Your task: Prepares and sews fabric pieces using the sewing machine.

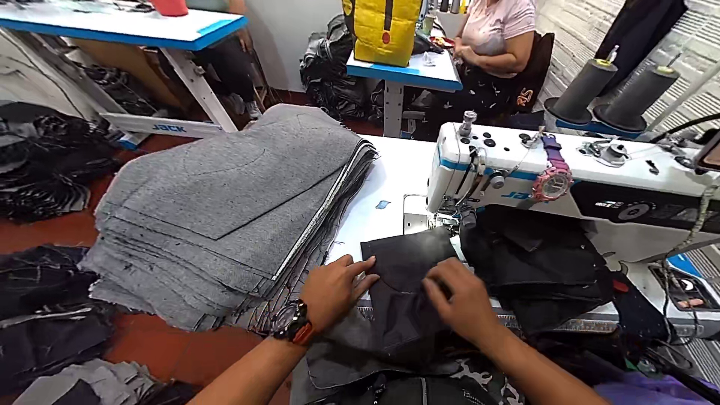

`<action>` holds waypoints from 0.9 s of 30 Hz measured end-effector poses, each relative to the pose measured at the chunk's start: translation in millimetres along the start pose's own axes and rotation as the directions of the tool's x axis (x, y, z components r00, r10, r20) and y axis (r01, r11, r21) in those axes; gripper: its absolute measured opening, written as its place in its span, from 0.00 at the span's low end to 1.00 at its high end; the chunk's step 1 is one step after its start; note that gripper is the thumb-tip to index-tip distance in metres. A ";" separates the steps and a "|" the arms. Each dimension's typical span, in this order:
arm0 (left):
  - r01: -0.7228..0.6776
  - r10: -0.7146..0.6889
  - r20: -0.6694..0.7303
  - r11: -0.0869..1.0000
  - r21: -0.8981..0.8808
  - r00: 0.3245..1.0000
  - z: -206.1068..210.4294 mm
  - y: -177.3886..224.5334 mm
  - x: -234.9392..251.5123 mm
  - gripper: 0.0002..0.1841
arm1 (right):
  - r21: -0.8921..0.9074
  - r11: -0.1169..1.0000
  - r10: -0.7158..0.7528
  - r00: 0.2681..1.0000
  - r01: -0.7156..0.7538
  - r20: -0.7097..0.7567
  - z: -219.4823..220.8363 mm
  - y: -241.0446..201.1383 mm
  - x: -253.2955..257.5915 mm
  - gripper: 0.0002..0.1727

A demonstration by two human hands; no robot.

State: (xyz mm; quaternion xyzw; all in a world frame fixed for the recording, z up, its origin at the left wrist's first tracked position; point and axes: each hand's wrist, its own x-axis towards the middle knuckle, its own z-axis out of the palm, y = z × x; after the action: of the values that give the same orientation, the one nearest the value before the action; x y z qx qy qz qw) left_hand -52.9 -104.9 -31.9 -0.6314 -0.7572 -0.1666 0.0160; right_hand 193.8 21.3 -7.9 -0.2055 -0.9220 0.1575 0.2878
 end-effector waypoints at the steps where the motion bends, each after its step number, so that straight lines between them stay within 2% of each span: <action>1: 0.007 -0.007 -0.019 1.000 -0.001 1.000 0.9 2.8 -5.3 0.25 | -0.027 0.982 0.189 0.981 -0.187 0.054 -4.9 11.7 -0.4 0.17; 3: -0.023 0.022 -0.001 0.999 -0.039 1.000 0.9 9.5 -12.5 0.25 | -0.074 0.899 0.438 0.888 -0.432 0.140 -8.5 24.1 0.5 0.31; 5: -0.049 0.051 0.024 0.996 -0.075 0.998 -0.2 12.2 -12.8 0.25 | -0.137 0.831 0.555 0.818 -0.539 0.148 -8.3 24.8 9.7 0.45; 7: -0.028 0.028 0.001 0.995 -0.097 1.000 1.8 13.1 -13.7 0.26 | -0.234 0.766 0.638 0.752 -0.599 0.164 -10.7 21.3 23.4 0.51; 10: 0.053 -0.063 -0.086 0.993 -0.109 0.994 4.3 19.8 -20.9 0.27 | -0.265 0.713 0.700 0.675 -0.649 0.233 -15.6 28.9 41.7 0.47; 13: 0.105 -0.115 -0.116 0.991 -0.087 0.987 5.1 27.6 -26.8 0.22 | -0.207 0.735 0.672 0.653 -0.646 0.350 -18.6 37.6 51.5 0.37; 14: 0.113 -0.119 -0.091 0.991 -0.076 0.989 4.4 28.7 -27.0 0.21 | -0.178 0.755 0.645 0.667 -0.631 0.372 -19.9 39.3 52.2 0.32; 16: 0.110 -0.110 0.004 0.993 -0.050 0.994 0.4 30.4 -23.3 0.24 | -0.098 0.817 0.564 0.750 -0.569 0.345 -27.5 33.3 48.0 0.22; 17: 0.109 -0.106 0.067 0.993 -0.041 0.992 -2.2 31.9 -18.7 0.27 | -0.056 0.862 0.493 0.809 -0.503 0.321 -34.0 25.8 43.2 0.17; 19: 0.111 -0.102 0.189 0.993 -0.038 0.977 -6.1 36.9 -5.6 0.31 | 0.036 0.965 0.234 0.914 -0.260 0.333 -49.6 8.8 31.0 0.14; 20: 0.109 -0.094 0.243 0.993 -0.049 0.966 -8.5 40.4 1.9 0.30 | 0.104 0.984 0.093 0.917 -0.144 0.388 -56.6 0.4 26.9 0.14; 21: 0.109 -0.085 0.291 0.992 -0.068 0.953 -11.9 44.7 9.1 0.25 | 0.199 0.977 -0.025 0.886 -0.077 0.464 -60.3 -6.2 24.3 0.15; 22: 0.123 -0.090 0.347 0.989 -0.076 0.934 -16.5 50.9 16.1 0.16 | 0.314 0.947 -0.115 0.837 -0.071 0.535 -59.9 -9.2 23.7 0.16; 23: 0.142 -0.106 0.400 0.988 -0.059 0.910 -20.8 57.8 22.2 0.10 | 0.413 0.904 -0.161 0.804 -0.113 0.572 -54.2 -8.3 23.8 0.17; 24: 0.147 -0.117 0.425 0.989 -0.037 0.897 -22.0 63.3 27.2 0.10 | 0.462 0.875 -0.156 0.818 -0.145 0.553 -42.4 -3.7 22.9 0.16; 26: 0.095 -0.067 0.398 0.994 -0.051 0.915 -19.7 66.0 32.1 0.10 | 0.394 0.913 -0.078 0.908 -0.101 0.413 -9.8 10.5 17.6 0.19; 27: 0.062 -0.034 0.392 0.996 -0.060 0.919 -18.3 63.5 33.5 0.10 | 0.310 0.949 -0.055 0.929 -0.066 0.366 5.6 17.3 14.5 0.25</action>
State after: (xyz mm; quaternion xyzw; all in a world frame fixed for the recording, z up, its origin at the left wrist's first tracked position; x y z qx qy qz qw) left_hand -2.1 -68.7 7.9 -0.6332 -0.7541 -0.0644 -0.1620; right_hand 184.6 42.0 -12.6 -0.1261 -0.9217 0.3401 0.1376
